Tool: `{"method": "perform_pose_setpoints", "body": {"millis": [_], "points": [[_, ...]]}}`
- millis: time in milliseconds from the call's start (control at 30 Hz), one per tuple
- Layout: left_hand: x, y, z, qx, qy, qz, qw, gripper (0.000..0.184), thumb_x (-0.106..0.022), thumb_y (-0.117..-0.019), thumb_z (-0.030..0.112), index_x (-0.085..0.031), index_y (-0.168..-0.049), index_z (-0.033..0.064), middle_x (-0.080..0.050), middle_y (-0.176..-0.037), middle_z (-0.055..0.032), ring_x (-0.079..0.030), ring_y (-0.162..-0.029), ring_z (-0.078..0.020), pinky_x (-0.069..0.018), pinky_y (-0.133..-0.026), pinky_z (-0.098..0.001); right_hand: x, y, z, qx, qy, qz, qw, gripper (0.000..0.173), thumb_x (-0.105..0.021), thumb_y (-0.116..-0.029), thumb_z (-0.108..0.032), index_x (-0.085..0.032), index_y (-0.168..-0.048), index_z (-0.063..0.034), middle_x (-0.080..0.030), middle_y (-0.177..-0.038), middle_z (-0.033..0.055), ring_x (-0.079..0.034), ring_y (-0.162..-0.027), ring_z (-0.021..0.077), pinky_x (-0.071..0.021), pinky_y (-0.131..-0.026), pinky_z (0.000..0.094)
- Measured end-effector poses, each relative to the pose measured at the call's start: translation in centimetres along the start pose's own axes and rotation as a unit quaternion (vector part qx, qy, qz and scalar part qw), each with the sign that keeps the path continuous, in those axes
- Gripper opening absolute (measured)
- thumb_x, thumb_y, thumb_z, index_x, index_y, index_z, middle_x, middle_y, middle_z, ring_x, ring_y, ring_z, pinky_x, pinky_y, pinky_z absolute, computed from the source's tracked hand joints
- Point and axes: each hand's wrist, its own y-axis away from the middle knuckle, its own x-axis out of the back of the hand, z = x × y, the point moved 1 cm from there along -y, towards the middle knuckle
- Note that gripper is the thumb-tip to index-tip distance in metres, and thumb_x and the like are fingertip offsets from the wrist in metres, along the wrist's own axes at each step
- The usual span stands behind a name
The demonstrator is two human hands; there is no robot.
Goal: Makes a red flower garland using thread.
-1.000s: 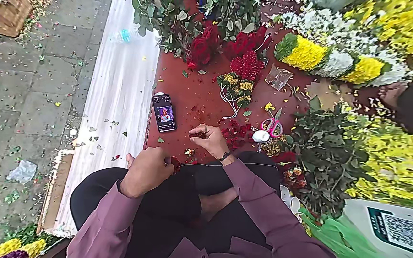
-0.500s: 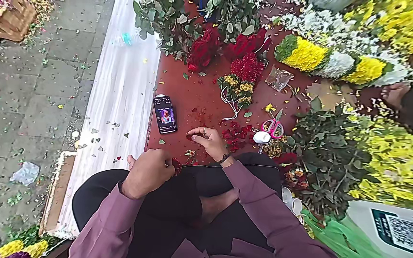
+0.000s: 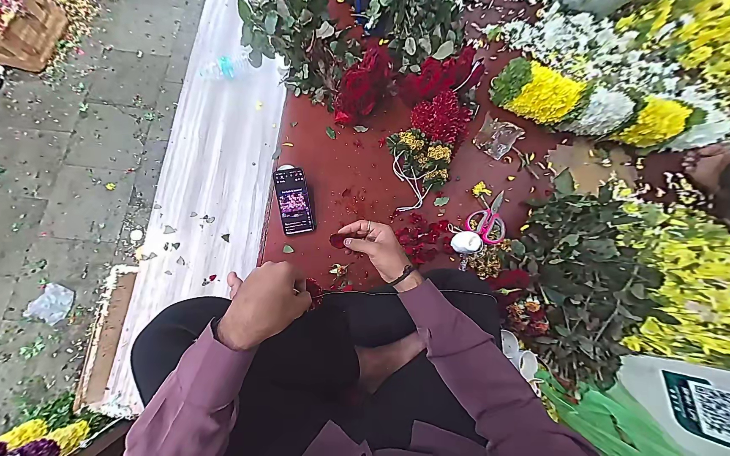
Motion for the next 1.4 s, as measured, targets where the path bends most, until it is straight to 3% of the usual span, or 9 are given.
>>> {"method": "perform_pose_setpoints", "body": {"millis": [233,333,467,633,767,900,1067,1267,1400], "points": [[0.17,-0.04,0.17,0.015,0.004,-0.012,1.0,0.016,-0.069,-0.0899,0.031,-0.073,-0.085,0.0165,-0.069,-0.076,-0.0023,-0.067,-0.072,-0.0216,-0.0545,-0.068,-0.0537,0.18,0.07,-0.02,-0.003,0.024,0.033,0.999,0.031,-0.07,-0.0902,-0.003,-0.07,-0.121,-0.007,-0.071,-0.09,0.0112,-0.064,-0.069,0.0178,-0.0554,-0.059,0.0322],[0.16,-0.01,0.16,0.014,0.002,-0.011,1.0,0.016,-0.069,-0.0897,0.031,-0.073,-0.085,0.0166,-0.07,-0.077,-0.0023,-0.068,-0.073,-0.0215,-0.0546,-0.068,-0.0539,0.33,0.17,0.0,0.005,0.043,0.044,0.998,0.025,-0.074,-0.0876,-0.004,-0.073,-0.113,-0.0076,-0.072,-0.09,0.0096,-0.065,-0.07,0.0176,-0.0555,-0.06,0.0326],[0.17,-0.09,0.17,0.013,0.001,-0.013,1.0,0.015,-0.069,-0.0896,0.03,-0.073,-0.086,0.0164,-0.069,-0.077,-0.0028,-0.067,-0.072,-0.0223,-0.0538,-0.067,-0.0542,0.48,-0.07,0.17,-0.005,0.05,0.056,0.997,0.013,-0.07,-0.0949,-0.01,-0.076,-0.106,-0.0083,-0.073,-0.094,0.0083,-0.061,-0.067,0.0154,-0.0508,-0.057,0.03],[0.14,-0.09,0.14,0.012,-0.003,-0.011,1.0,0.016,-0.069,-0.0902,0.031,-0.074,-0.086,0.0167,-0.07,-0.077,-0.0023,-0.067,-0.073,-0.0219,-0.0541,-0.067,-0.0541,0.44,-0.12,-0.12,-0.014,0.045,0.065,0.997,0.014,-0.064,-0.1006,-0.01,-0.07,-0.113,-0.0062,-0.073,-0.092,0.0113,-0.066,-0.067,0.0179,-0.0538,-0.055,0.0297],[0.06,-0.08,0.0,0.007,-0.003,-0.009,1.0,0.016,-0.069,-0.0899,0.031,-0.074,-0.085,0.0167,-0.07,-0.077,-0.0021,-0.067,-0.073,-0.0221,-0.0542,-0.068,-0.0542,0.74,-0.31,0.05,-0.002,0.085,0.07,0.994,0.016,-0.067,-0.0979,-0.004,-0.071,-0.114,-0.0059,-0.074,-0.097,0.0109,-0.07,-0.071,0.0197,-0.0594,-0.06,0.0322],[0.06,-0.11,-0.03,0.002,0.0,-0.007,1.0,0.016,-0.068,-0.0901,0.03,-0.073,-0.084,0.016,-0.069,-0.075,-0.0021,-0.067,-0.071,-0.0216,-0.0542,-0.067,-0.0537,0.74,-0.05,-0.16,-0.001,0.096,0.062,0.993,0.017,-0.07,-0.0938,-0.001,-0.074,-0.11,-0.0067,-0.075,-0.099,0.0097,-0.068,-0.07,0.0192,-0.0584,-0.059,0.0324],[0.06,-0.07,0.01,0.005,-0.001,-0.004,1.0,0.016,-0.069,-0.0902,0.03,-0.073,-0.083,0.016,-0.068,-0.074,-0.002,-0.066,-0.07,-0.0213,-0.0538,-0.066,-0.0531,0.58,0.1,-0.31,0.008,0.104,0.061,0.993,0.013,-0.067,-0.0964,-0.003,-0.077,-0.104,-0.0075,-0.076,-0.093,0.0086,-0.069,-0.067,0.0177,-0.0584,-0.058,0.0317],[0.04,-0.04,0.01,0.004,-0.004,-0.003,1.0,0.015,-0.069,-0.0906,0.03,-0.073,-0.084,0.0165,-0.069,-0.075,-0.0012,-0.066,-0.07,-0.0198,-0.0542,-0.066,-0.0519,0.66,-0.12,-0.09,0.035,0.123,0.053,0.99,0.019,-0.062,-0.0969,-0.001,-0.078,-0.105,-0.0074,-0.077,-0.098,0.0068,-0.069,-0.071,0.0165,-0.0593,-0.061,0.0327],[0.07,-0.05,0.03,0.008,0.004,-0.007,1.0,0.016,-0.069,-0.0908,0.029,-0.073,-0.084,0.0157,-0.069,-0.075,-0.0016,-0.067,-0.071,-0.0199,-0.055,-0.067,-0.0517,0.54,-0.2,-0.52,0.062,0.139,0.025,0.988,0.032,-0.063,-0.0884,0.01,-0.077,-0.111,-0.0071,-0.076,-0.112,0.0054,-0.073,-0.086,0.0167,-0.0634,-0.076,0.0361]]}}
